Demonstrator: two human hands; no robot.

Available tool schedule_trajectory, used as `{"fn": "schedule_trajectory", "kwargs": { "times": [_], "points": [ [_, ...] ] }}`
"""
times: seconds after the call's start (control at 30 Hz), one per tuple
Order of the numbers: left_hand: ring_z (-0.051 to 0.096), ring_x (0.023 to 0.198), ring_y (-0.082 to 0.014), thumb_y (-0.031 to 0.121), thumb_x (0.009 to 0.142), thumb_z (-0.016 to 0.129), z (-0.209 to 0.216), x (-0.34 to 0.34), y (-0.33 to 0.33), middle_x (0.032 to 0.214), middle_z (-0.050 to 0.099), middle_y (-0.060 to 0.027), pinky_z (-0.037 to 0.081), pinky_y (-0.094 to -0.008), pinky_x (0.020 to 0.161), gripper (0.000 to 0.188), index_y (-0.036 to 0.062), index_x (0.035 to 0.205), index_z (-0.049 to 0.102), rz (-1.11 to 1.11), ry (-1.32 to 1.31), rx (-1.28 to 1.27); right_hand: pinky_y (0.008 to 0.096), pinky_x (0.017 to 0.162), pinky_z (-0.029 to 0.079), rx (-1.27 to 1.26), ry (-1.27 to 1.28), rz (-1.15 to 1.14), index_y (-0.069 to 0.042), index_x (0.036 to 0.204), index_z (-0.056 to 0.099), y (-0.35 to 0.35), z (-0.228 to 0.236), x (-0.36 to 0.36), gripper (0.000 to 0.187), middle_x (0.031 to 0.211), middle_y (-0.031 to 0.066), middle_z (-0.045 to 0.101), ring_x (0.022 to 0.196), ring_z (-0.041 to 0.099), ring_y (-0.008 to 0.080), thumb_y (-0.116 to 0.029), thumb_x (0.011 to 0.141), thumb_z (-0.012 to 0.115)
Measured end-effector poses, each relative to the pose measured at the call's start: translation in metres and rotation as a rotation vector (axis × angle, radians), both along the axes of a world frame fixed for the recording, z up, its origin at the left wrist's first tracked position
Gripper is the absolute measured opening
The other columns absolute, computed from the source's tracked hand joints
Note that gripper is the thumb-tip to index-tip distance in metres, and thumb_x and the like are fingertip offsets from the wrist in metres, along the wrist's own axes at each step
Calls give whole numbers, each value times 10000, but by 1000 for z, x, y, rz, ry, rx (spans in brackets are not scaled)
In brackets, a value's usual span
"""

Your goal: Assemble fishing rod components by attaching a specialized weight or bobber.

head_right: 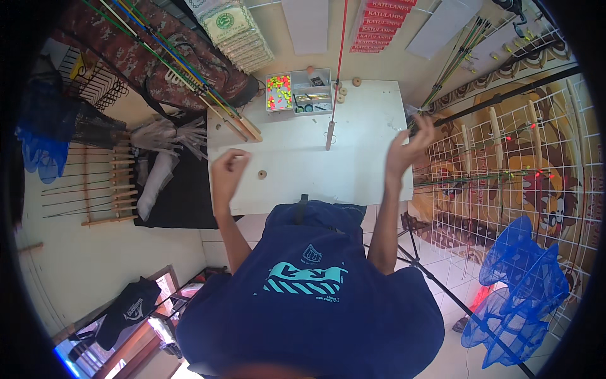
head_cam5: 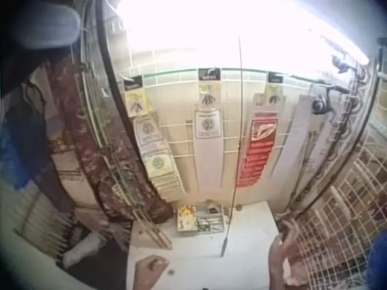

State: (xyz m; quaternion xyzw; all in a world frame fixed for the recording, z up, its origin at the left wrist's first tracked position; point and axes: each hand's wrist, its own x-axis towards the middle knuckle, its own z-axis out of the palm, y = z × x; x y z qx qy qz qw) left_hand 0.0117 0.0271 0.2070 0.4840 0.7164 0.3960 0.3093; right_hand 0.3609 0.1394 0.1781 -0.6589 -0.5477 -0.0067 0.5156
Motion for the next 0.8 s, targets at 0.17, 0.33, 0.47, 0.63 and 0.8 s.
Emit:
{"fn": "schedule_trajectory", "kwargs": {
  "times": [0.17, 0.33, 0.47, 0.63, 0.8],
  "points": [
    [530, 563, -173, 232, 820, 701, 22, 76, 14, 647, 576, -65, 438, -311, 567, 147, 98, 880, 694, -339, 13, -71, 340, 972, 406, -486, 653, 1066, -35, 1396, 294, -53, 15, -96, 441, 1212, 156, 567, 1117, 544, 210, -198, 1007, 422],
    [505, 547, -145, 202, 824, 697, 14, 67, 12, 676, 611, -53, 407, -299, 544, 142, 74, 885, 704, -390, -30, -48, 282, 703, 456, -917, 565, 1217, 0, 1099, 597, -66, 9, -105, 304, 801, 87, 646, 737, 577, 132, -269, 972, 534],
    [353, 600, -19, 116, 847, 702, 2, 50, 1, 650, 517, 68, 271, -205, 530, 89, 29, 858, 685, -355, -293, -111, 221, 614, 403, -944, 464, 1208, 13, 860, 650, -67, 19, -97, 255, 719, -6, 596, 670, 508, 57, -204, 960, 561],
    [405, 624, -31, 104, 843, 704, -6, 21, -6, 671, 491, 54, 319, -197, 542, 104, 7, 843, 664, -220, -337, -78, 279, 690, 434, -818, 633, 1183, 0, 815, 675, -68, 9, -79, 268, 747, 28, 647, 737, 535, 89, -226, 934, 592],
    [364, 605, -13, 74, 873, 666, 1, -6, -13, 676, 501, 44, 315, -177, 562, 85, -10, 873, 649, -97, -379, -21, 223, 708, 408, -855, 661, 1153, -3, 815, 660, -70, 8, -57, 241, 761, 0, 630, 754, 521, 58, -194, 944, 591]
  ]
}}
